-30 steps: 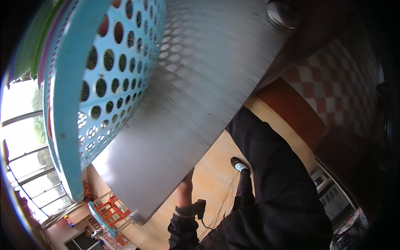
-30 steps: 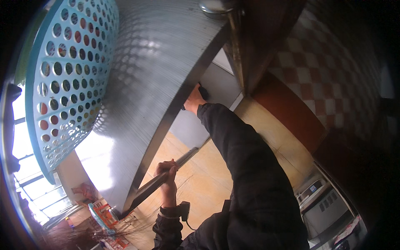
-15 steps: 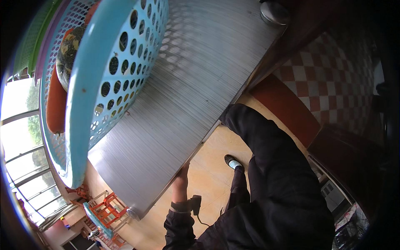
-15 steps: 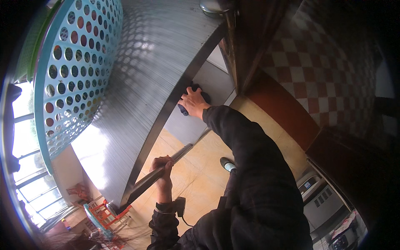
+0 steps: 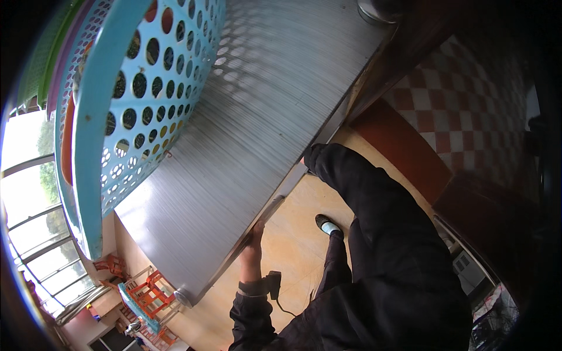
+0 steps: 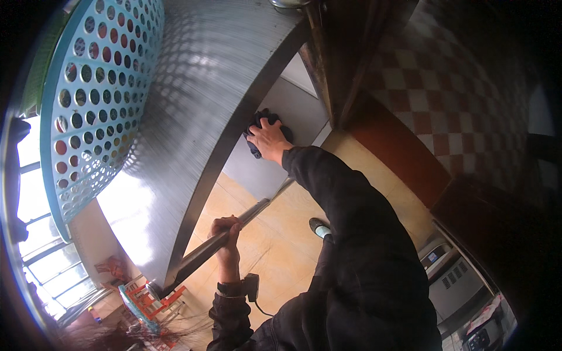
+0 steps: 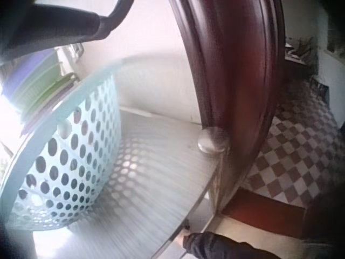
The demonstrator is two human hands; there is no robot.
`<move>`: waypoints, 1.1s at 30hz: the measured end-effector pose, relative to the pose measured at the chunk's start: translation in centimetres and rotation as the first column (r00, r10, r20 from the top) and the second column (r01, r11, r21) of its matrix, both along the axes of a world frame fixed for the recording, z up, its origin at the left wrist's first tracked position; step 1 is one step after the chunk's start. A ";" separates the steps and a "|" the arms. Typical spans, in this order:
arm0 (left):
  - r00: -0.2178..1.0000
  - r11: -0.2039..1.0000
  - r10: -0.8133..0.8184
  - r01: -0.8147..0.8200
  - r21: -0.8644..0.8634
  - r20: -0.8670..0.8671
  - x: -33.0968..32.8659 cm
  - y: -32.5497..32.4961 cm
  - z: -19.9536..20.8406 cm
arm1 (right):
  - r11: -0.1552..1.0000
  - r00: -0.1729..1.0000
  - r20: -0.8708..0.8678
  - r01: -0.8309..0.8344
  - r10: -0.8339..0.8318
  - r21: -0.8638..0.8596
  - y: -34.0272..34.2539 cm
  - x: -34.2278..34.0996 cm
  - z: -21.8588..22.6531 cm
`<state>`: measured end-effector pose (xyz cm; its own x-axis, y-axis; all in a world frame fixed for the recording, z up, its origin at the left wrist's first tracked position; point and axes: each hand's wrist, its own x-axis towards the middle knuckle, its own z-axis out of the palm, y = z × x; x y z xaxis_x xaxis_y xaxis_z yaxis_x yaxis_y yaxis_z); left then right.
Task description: The person cleans a kitchen area using a cloth. They wipe a wooden cabinet door, then a metal countertop, moving a box of fruit and a plastic bag aside to reach the surface. They dip the cloth into a bucket of water, wring it, and continue wiping the countertop and its metal frame.
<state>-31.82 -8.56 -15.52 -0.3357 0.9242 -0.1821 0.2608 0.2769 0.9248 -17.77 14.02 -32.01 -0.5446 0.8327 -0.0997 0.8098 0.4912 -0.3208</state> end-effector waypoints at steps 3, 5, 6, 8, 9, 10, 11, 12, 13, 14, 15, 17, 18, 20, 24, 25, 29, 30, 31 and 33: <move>1.000 1.000 0.002 -0.002 0.002 -0.005 0.0 0.0 0.1 | 0.996 0.990 0.127 -0.049 0.059 -0.081 1.1 -0.5 -1.2; 0.999 0.999 0.034 -0.034 -0.036 0.016 0.0 0.0 0.1 | 0.999 0.995 0.103 0.014 -0.017 0.035 3.1 -2.5 -2.6; 0.999 0.998 0.044 -0.043 -0.041 0.024 0.0 0.0 0.1 | 0.974 0.993 -0.013 0.120 -0.119 0.191 3.7 -3.8 -3.2; 0.999 0.999 0.030 -0.029 -0.036 0.039 -0.1 0.1 0.2 | 0.926 0.959 -0.195 0.255 -0.205 0.279 5.4 -5.4 -3.7; 1.000 0.999 0.016 -0.015 -0.035 0.022 -0.1 0.2 0.3 | 0.937 0.947 -0.241 0.266 -0.212 0.224 5.6 -5.7 -3.7; 1.000 0.999 0.003 -0.002 -0.043 0.012 -0.1 0.1 0.3 | 0.948 0.935 -0.277 0.273 -0.222 0.162 5.7 -5.7 -3.5; 1.000 0.999 -0.011 0.011 -0.051 0.010 -0.1 0.0 0.4 | 0.967 0.983 -0.034 0.185 -0.182 0.174 4.8 -5.3 -3.2; 1.000 0.999 -0.014 0.015 -0.044 0.013 -0.1 0.1 0.3 | 0.986 0.992 0.030 0.121 -0.125 0.117 4.3 -4.4 -2.6; 1.000 0.999 -0.016 0.017 -0.044 0.013 -0.1 0.0 0.4 | 0.997 0.994 0.088 0.059 -0.063 0.047 3.2 -3.3 -2.0; 1.000 0.999 -0.031 0.031 -0.016 0.003 0.0 0.0 0.4 | 1.000 0.998 0.069 0.016 -0.017 0.012 2.1 -2.4 -1.3; 1.000 0.998 0.004 -0.005 -0.063 -0.014 0.1 -0.1 0.5 | 0.999 0.998 0.048 -0.027 0.029 -0.023 0.9 -1.4 -0.6; 1.000 0.999 0.009 -0.008 -0.035 0.016 0.2 -0.2 0.4 | 0.997 0.997 0.000 -0.071 0.071 0.002 -0.7 0.8 0.4; 1.000 1.000 0.002 -0.002 -0.018 0.030 0.2 -0.1 0.2 | 0.996 0.996 -0.023 -0.083 0.084 0.018 -1.1 1.7 0.6; 1.000 1.000 -0.010 0.010 0.012 0.020 0.1 -0.1 -0.1 | 0.997 0.997 -0.030 -0.069 0.071 0.042 -0.3 2.3 0.8; 0.999 1.000 -0.024 0.023 -0.015 -0.030 -0.7 -0.5 -0.7 | 0.989 0.990 0.048 0.129 -0.132 0.066 5.1 1.1 -1.5; 0.999 1.000 -0.019 0.019 -0.019 -0.026 -0.9 -0.7 -0.8 | 0.969 0.972 -0.015 0.234 -0.234 0.079 6.4 0.4 -2.4; 1.000 1.000 -0.002 0.001 0.026 0.017 -0.8 -0.9 -1.1 | 0.820 0.901 -0.213 0.432 -0.377 0.376 5.5 -5.4 -5.6; 0.998 0.998 0.000 -0.004 0.069 0.059 -0.5 -0.7 -1.2 | 0.841 0.919 -0.203 0.391 -0.337 0.374 4.9 -6.2 -5.7; 1.000 1.000 -0.010 0.010 0.018 0.026 -0.5 -0.7 -0.9 | 0.860 0.935 -0.194 0.350 -0.297 0.372 4.4 -6.9 -5.5; 0.997 0.998 -0.066 0.065 -0.019 -0.050 -0.4 -0.6 -0.2 | 0.982 0.983 -0.087 0.168 -0.161 0.088 0.9 -7.4 -4.1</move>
<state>-32.19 -9.14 -15.75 -0.2840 0.9413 -0.1824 0.3252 0.2736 0.9052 -25.21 14.93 -36.12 -0.4026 0.9151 0.0216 0.8560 0.3847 -0.3454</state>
